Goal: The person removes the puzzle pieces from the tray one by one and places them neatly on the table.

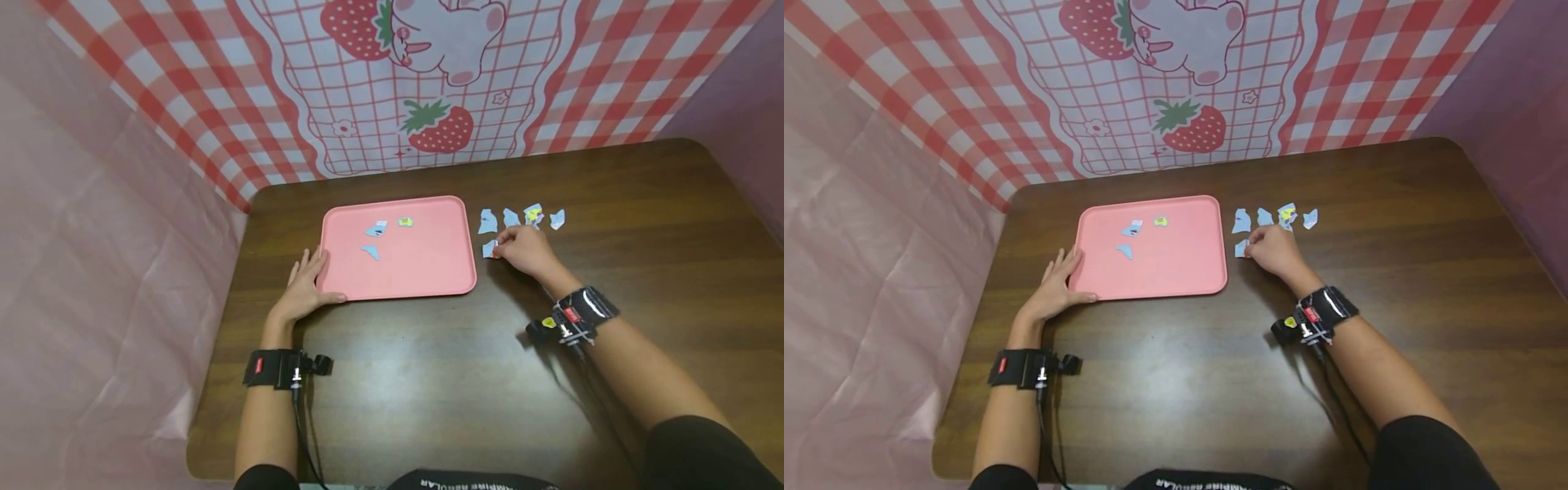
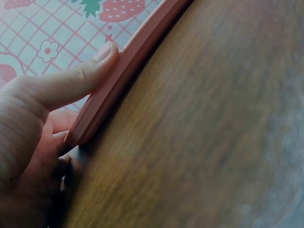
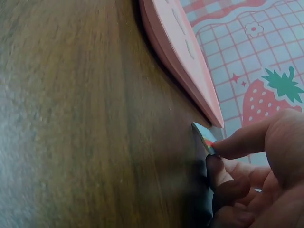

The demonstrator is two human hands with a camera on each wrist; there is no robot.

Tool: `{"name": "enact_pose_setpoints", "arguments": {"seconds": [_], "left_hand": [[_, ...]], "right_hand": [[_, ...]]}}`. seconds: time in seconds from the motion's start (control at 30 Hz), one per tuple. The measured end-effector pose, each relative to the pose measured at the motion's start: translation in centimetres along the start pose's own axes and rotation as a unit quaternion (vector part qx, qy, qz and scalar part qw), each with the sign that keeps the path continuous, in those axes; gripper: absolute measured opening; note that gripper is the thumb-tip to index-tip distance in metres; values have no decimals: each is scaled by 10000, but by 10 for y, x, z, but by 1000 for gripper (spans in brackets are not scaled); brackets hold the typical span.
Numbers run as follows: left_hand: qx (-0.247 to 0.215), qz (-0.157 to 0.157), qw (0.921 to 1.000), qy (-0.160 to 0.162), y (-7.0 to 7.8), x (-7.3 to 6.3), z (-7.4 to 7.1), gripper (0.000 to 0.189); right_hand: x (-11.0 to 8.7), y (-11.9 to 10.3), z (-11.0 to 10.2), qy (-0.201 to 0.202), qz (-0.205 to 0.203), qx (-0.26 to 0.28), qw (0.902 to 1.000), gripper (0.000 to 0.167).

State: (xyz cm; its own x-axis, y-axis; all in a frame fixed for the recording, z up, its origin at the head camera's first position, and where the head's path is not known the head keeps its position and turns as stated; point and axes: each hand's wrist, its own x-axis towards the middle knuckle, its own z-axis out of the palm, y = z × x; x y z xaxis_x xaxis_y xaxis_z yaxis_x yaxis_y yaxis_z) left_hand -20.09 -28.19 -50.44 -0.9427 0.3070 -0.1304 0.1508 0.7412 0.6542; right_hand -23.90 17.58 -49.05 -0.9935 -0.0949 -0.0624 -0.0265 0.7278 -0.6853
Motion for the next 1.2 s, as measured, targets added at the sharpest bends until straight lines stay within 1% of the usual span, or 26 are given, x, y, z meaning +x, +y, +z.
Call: {"name": "enact_pose_setpoints", "arguments": {"seconds": [0.13, 0.23, 0.4, 0.57, 0.93, 1.07, 1.2], "left_hand": [[-7, -29, 10000, 1, -1, 0, -1, 114], [6, -40, 10000, -25, -2, 0, -1, 114], [9, -70, 10000, -55, -2, -1, -1, 115], [-6, -65, 10000, -9, -2, -1, -1, 114], [18, -39, 10000, -1, -4, 0, -1, 112], [36, -7, 10000, 0, -4, 1, -1, 114], [-43, 19, 10000, -8, -3, 1, 0, 114]], "right_hand": [[0, -4, 1, -58, 156, -103, 9998, 30], [-1, -6, 2, -30, 199, -177, 9996, 34], [-3, -8, 4, 82, 234, -317, 9992, 34], [-2, -9, 3, 228, 291, -427, 9984, 34], [-2, -9, 2, 260, 410, -370, 9981, 32], [-3, -9, 1, 394, 382, -343, 9979, 28], [-2, -10, 2, 547, 323, -323, 9975, 24]]}}
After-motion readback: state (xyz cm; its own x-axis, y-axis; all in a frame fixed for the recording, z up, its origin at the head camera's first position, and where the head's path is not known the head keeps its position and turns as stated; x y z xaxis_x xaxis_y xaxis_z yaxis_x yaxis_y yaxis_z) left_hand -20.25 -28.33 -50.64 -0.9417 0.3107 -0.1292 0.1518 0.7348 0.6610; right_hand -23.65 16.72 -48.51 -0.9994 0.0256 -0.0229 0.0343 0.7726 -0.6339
